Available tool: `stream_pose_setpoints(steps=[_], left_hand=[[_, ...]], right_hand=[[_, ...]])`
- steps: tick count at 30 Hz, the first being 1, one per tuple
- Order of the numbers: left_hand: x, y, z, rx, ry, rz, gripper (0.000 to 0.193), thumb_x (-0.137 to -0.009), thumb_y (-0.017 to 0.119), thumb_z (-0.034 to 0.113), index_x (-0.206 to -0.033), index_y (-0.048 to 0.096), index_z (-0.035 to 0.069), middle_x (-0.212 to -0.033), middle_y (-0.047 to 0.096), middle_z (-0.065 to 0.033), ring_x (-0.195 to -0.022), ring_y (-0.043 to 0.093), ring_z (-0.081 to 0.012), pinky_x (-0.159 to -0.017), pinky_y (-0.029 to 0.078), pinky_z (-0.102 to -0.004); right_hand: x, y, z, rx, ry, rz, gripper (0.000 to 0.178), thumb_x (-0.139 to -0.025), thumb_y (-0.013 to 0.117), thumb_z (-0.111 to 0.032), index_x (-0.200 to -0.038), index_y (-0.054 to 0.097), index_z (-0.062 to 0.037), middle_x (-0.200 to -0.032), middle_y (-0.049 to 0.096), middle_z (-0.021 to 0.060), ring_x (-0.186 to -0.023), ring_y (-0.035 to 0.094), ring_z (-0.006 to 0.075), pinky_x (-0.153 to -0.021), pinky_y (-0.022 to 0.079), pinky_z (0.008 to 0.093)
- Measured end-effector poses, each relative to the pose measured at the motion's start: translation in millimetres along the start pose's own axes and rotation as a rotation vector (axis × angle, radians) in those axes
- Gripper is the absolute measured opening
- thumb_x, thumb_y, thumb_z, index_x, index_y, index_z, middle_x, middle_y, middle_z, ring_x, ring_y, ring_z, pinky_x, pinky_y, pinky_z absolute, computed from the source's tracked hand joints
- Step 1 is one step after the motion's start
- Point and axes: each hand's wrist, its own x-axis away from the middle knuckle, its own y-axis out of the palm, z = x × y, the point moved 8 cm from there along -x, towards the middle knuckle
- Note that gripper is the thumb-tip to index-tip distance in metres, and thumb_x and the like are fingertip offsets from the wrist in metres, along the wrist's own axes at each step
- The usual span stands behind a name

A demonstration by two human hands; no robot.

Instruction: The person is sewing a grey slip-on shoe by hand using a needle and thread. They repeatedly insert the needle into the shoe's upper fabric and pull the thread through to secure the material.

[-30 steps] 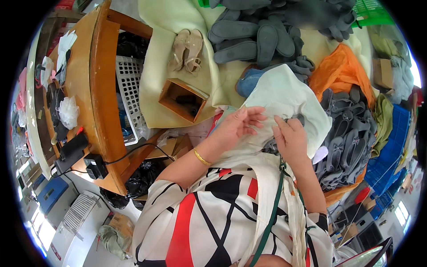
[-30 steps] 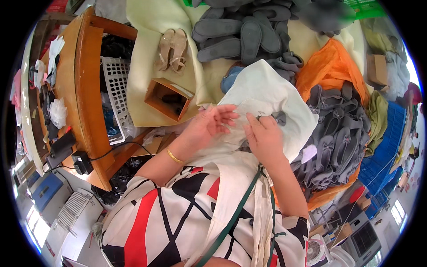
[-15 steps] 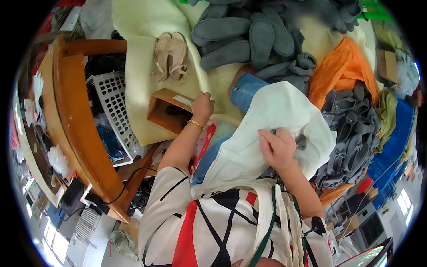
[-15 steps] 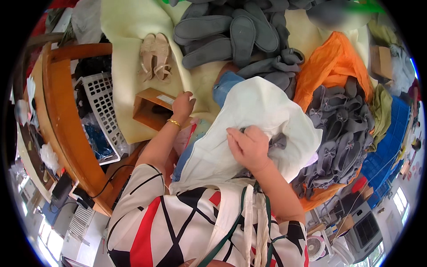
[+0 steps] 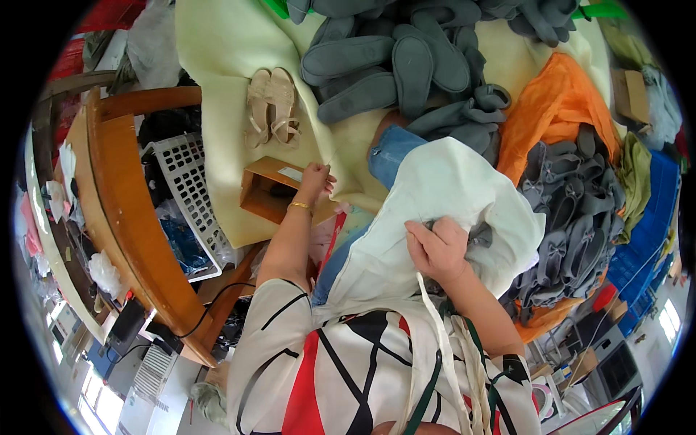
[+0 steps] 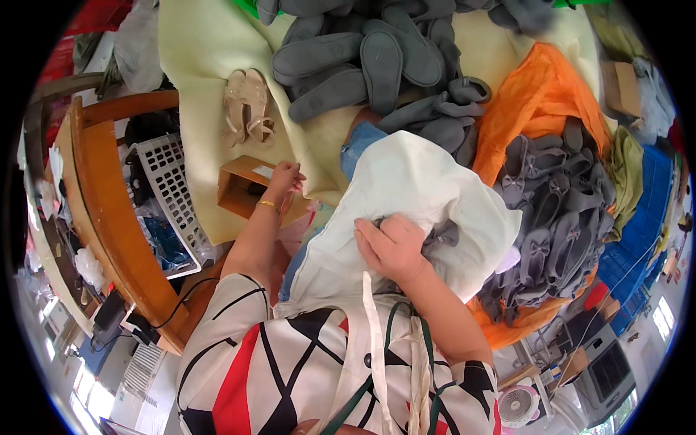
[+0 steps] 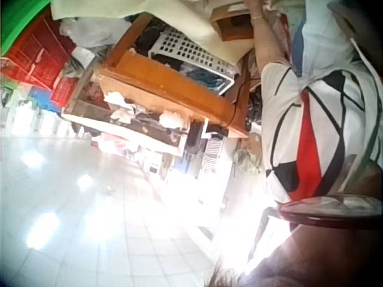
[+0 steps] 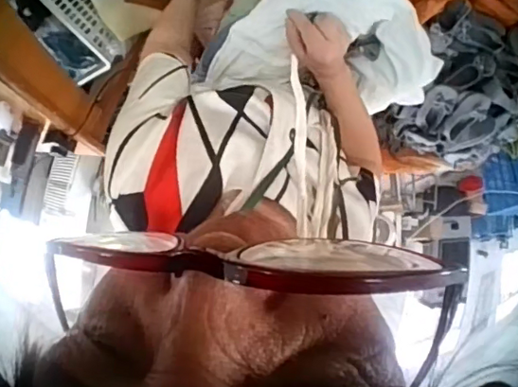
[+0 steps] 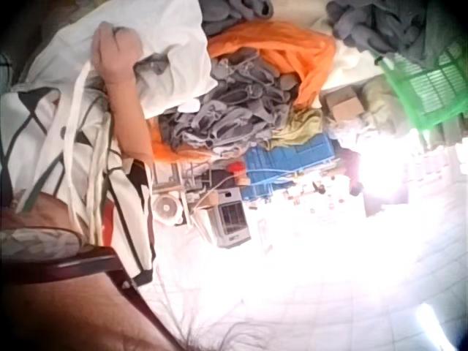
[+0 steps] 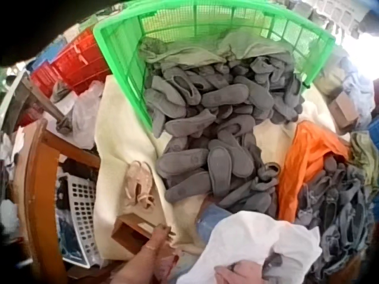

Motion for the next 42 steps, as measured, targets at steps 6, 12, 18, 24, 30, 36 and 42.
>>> stream_pose_setpoints(steps=[6,12,18,24,30,36,42], left_hand=[[76.1,-9.6,41.1,0.158,0.103,-0.127,0.017,-0.093,0.064,0.018,-0.082,0.055,0.01,-0.06,0.045,0.0041,-0.044,0.036,-0.0078,-0.041,0.028,-0.0224],[179.0,-17.2,100.1,0.285,0.226,-0.128,0.01,-0.096,0.063,0.013,-0.089,0.055,0.01,-0.064,0.042,0.0086,-0.048,0.034,-0.0009,-0.04,0.027,-0.0174],[267.7,-14.7,142.2,0.356,0.325,-0.238,0.01,-0.096,0.063,0.013,-0.091,0.055,0.01,-0.067,0.039,0.0089,-0.049,0.03,-0.0002,-0.041,0.023,-0.0168],[376.7,19.0,193.4,0.325,0.406,-0.484,0.013,-0.096,0.063,0.014,-0.09,0.053,0.009,-0.065,0.035,0.01,-0.05,0.027,0.0,-0.042,0.021,-0.0162],[439.1,46.7,214.4,0.264,0.398,-0.633,0.016,-0.094,0.067,0.016,-0.09,0.053,0.009,-0.064,0.034,0.0107,-0.051,0.026,0.0003,-0.042,0.02,-0.0159],[431.0,56.1,222.4,0.16,0.423,-0.659,0.014,-0.095,0.066,0.017,-0.092,0.054,0.008,-0.066,0.039,0.0098,-0.051,0.028,0.0003,-0.043,0.021,-0.0163],[355.5,49.4,209.0,-0.205,0.631,-0.435,0.017,-0.099,0.062,0.023,-0.088,0.063,0.01,-0.074,0.048,0.0089,-0.052,0.032,0.0011,-0.045,0.025,-0.0183]], right_hand=[[2.3,-7.0,-5.2,0.01,0.026,0.055,0.02,-0.072,0.077,-0.009,-0.091,0.071,-0.0093,-0.069,0.049,0.0035,-0.058,0.053,0.0219,-0.048,0.041,0.0347],[3.0,-14.8,-7.7,-0.06,0.073,0.084,0.01,-0.079,0.073,-0.01,-0.088,0.07,-0.0102,-0.069,0.054,0.0062,-0.06,0.055,0.0249,-0.052,0.044,0.0371],[8.1,-18.1,-3.3,-0.288,0.262,0.01,0.01,-0.083,0.07,-0.009,-0.092,0.07,-0.0043,-0.073,0.058,0.0084,-0.063,0.058,0.0248,-0.058,0.047,0.0345],[-11.6,-27.9,-37.7,-0.576,0.287,-0.085,0.025,-0.086,0.071,-0.011,-0.109,0.066,-0.0027,-0.091,0.06,0.0095,-0.074,0.059,0.0194,-0.066,0.05,0.0308],[-36.8,-42.4,-87.6,-0.681,0.251,-0.262,0.028,-0.084,0.074,-0.013,-0.109,0.067,-0.0018,-0.091,0.058,0.0077,-0.076,0.059,0.018,-0.067,0.05,0.0297],[-15.2,-36.1,-73.8,-1.024,0.453,-0.346,0.017,-0.085,0.076,-0.016,-0.089,0.071,-0.0014,-0.082,0.065,0.0018,-0.065,0.057,0.011,-0.059,0.047,0.0262],[11.4,-58.1,-38.7,-1.496,0.815,-0.214,0.012,-0.087,0.074,-0.014,-0.089,0.07,-0.0029,-0.084,0.068,0.0036,-0.061,0.054,0.0056,-0.055,0.044,0.0221]])
